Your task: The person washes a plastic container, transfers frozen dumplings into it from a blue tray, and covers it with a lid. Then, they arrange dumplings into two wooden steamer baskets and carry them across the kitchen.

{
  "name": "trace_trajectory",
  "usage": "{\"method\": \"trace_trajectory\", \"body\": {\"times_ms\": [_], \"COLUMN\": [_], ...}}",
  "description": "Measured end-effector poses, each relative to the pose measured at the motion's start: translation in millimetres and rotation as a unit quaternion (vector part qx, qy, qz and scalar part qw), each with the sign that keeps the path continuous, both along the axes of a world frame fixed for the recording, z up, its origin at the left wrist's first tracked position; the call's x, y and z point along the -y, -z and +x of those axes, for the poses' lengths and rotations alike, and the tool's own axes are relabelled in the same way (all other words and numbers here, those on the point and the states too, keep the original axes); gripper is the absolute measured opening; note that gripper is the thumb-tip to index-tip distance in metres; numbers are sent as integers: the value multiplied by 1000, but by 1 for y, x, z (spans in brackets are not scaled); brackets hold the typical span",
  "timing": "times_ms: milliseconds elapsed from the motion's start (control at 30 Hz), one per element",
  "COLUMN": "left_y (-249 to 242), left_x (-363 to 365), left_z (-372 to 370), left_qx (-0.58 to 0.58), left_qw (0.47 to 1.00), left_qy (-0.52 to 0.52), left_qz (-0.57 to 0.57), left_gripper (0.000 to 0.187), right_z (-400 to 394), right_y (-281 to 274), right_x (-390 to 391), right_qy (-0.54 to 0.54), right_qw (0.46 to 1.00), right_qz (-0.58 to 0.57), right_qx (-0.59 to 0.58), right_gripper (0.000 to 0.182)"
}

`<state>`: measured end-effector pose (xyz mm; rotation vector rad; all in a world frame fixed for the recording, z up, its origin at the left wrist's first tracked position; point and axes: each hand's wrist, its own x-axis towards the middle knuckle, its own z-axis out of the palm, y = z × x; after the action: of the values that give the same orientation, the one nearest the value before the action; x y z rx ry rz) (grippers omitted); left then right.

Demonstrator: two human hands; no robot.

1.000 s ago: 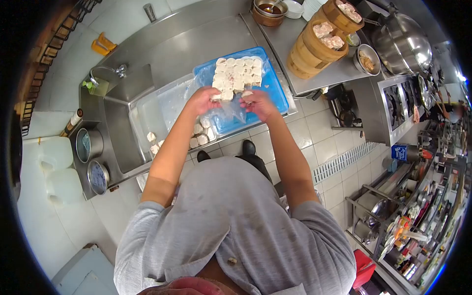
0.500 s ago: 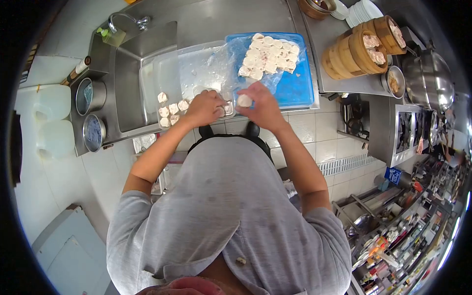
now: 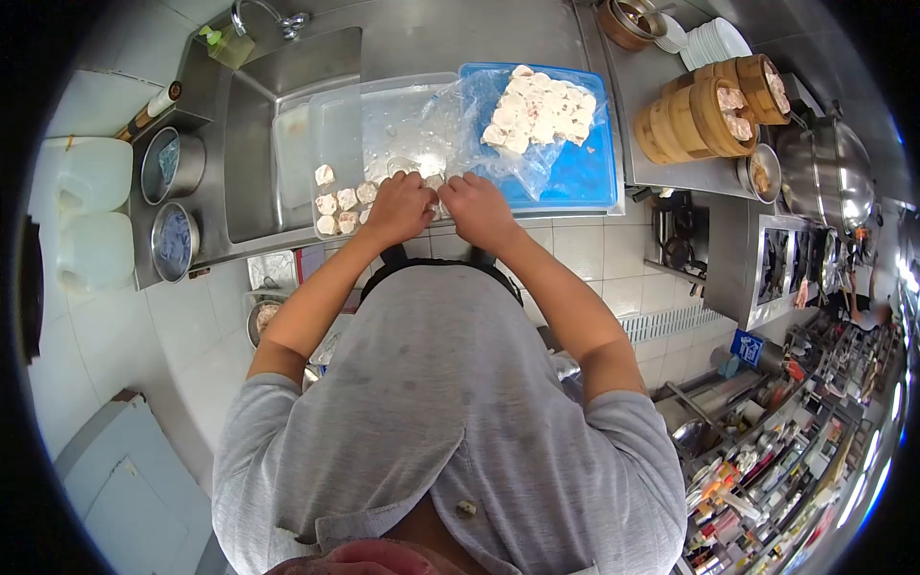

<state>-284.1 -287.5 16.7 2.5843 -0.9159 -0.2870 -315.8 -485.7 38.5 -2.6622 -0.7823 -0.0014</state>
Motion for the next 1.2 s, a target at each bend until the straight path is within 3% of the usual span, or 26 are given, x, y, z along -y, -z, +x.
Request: {"method": "trace_trajectory", "body": {"times_ms": [200, 400, 500, 533, 600, 700, 800, 900, 933, 1000, 1100, 1167, 1200], "left_y": [3, 2, -1, 2, 10, 11, 2, -6, -11, -18, -2, 8, 5], "left_x": [0, 4, 11, 14, 25, 40, 40, 46, 52, 77, 114, 130, 136], "left_z": [-1, 6, 20, 26, 37, 39, 54, 86, 94, 103, 111, 116, 111], "left_qx": [2, -16, 9, 14, 25, -28, -62, -78, -60, -134, -151, -166, -223], "left_qw": [1000, 999, 994, 996, 998, 999, 997, 975, 969, 960, 972, 981, 965], "left_qy": [4, -26, -69, -62, -47, -33, -32, -136, -139, -129, -93, -50, -75], "left_qz": [-19, -37, -81, -65, -36, -8, -41, -156, -194, -211, -156, -87, -116], "left_gripper": [18, 18, 22, 22, 24, 25, 25, 32, 42, 46, 50, 51, 45], "right_z": [4, 1, -3, -5, -11, -15, -6, 9, 11, 18, 28, 29, 28], "right_y": [1, 3, -1, -4, -15, -49, -28, -4, -2, 1, 15, 10, 10], "right_x": [1, 8, 12, 14, 21, 41, 83, 105, 106, 102, 107, 114, 116], "right_qy": [-23, -3, 35, 57, 99, 246, 432, 453, 467, 478, 477, 486, 491], "right_qw": [997, 997, 997, 995, 971, 904, 818, 808, 772, 684, 682, 706, 716], "right_qz": [-59, -72, -28, 52, 208, 339, 374, 377, 423, 508, 478, 451, 436], "right_qx": [-53, -32, -67, -66, -62, -83, -59, -13, -82, -214, -282, -249, -235], "right_gripper": [17, 11, 14, 14, 16, 20, 23, 27, 29, 32, 39, 42, 44]}}
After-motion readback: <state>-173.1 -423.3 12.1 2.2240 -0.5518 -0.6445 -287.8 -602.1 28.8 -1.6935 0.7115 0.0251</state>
